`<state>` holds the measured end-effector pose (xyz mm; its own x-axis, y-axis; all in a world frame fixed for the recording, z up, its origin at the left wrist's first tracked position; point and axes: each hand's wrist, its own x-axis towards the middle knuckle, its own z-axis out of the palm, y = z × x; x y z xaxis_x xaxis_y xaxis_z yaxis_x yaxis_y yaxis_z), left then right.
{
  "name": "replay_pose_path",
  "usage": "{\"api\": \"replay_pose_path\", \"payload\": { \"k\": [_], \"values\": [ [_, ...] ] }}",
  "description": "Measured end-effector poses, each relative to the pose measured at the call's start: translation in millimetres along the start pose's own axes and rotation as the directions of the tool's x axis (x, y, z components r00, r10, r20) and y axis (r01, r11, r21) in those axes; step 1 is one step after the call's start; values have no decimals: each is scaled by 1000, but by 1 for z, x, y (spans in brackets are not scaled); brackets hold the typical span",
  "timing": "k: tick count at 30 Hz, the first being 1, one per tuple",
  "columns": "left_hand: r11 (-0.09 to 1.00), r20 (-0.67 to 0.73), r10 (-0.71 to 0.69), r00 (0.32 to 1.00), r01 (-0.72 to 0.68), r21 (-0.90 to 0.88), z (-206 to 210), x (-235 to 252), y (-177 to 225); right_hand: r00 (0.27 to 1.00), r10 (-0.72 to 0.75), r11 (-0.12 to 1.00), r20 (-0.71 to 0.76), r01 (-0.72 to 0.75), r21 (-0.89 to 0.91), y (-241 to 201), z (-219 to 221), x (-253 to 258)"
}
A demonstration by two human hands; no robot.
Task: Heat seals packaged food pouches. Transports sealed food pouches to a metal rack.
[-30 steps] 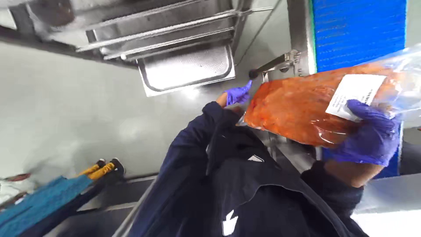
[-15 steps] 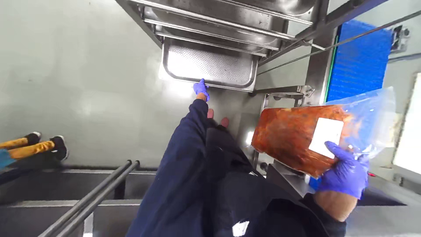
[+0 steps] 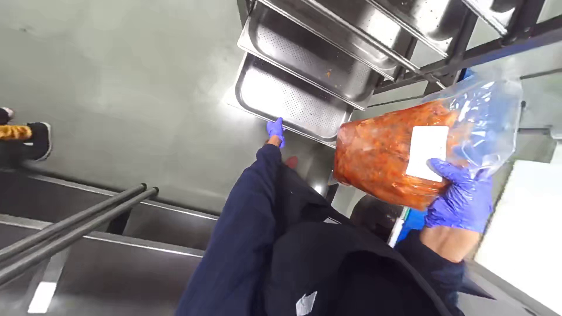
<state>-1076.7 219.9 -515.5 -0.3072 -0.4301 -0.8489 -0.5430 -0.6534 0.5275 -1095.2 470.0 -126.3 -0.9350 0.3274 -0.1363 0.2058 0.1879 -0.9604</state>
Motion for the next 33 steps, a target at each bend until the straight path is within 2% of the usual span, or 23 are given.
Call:
{"api": "replay_pose_path", "payload": {
  "k": [2,3,4,5,6,7,8,9,11,12,14,16,19,23,26,28,30,32,33],
  "values": [
    [989,65,-61,996,51,135,-7,-4,14,1000,-3,1000,23,3,-6,3,12,5],
    [953,125,-110,986,69,295,-16,-11,26,1000,7,1000,26,-7,-10,3,16,6],
    [866,196,-149,969,32,499,-27,-22,46,999,15,1000,30,-14,-13,3,20,8],
    [723,260,-168,951,-61,688,-36,-35,72,999,18,1000,32,-18,-19,3,24,11],
    [597,301,-150,942,-156,787,-40,-44,97,999,22,1000,33,-22,-12,4,29,15],
    [534,326,-109,939,-222,816,-40,-49,114,999,34,999,34,-34,-8,6,31,17],
    [561,350,-42,936,-267,783,-30,-43,126,998,45,999,36,-46,7,9,33,19],
    [675,365,24,931,-284,681,-13,-31,134,998,61,998,27,-62,21,12,36,21],
    [924,365,57,929,-187,334,37,-10,159,996,89,995,14,-90,31,15,45,26],
    [974,318,75,945,-138,180,63,-5,168,995,101,995,7,-101,24,15,48,29],
    [992,167,61,984,-78,99,102,-2,186,993,114,993,-12,-114,2,14,53,43],
    [989,118,74,990,-88,118,122,6,189,991,131,991,-26,-131,-28,14,56,57],
    [987,134,132,982,-143,71,146,23,205,987,148,985,-61,-152,-80,13,64,76],
    [976,241,183,953,-205,72,169,34,237,989,120,975,-90,-134,-178,9,73,91],
    [950,312,234,921,-284,126,155,44,230,996,82,975,-39,-89,-203,3,82,96],
    [929,264,283,922,-331,163,117,39,207,997,72,973,32,-63,-222,0,91,93],
    [921,32,345,938,-344,181,67,21,171,991,58,968,122,-26,-250,-3,103,91],
    [924,-230,366,902,-322,207,10,6,130,969,67,952,237,9,-306,-7,120,89],
    [943,-323,324,889,-275,188,-16,-2,114,950,78,946,302,25,-324,-8,131,86]
  ]
}}
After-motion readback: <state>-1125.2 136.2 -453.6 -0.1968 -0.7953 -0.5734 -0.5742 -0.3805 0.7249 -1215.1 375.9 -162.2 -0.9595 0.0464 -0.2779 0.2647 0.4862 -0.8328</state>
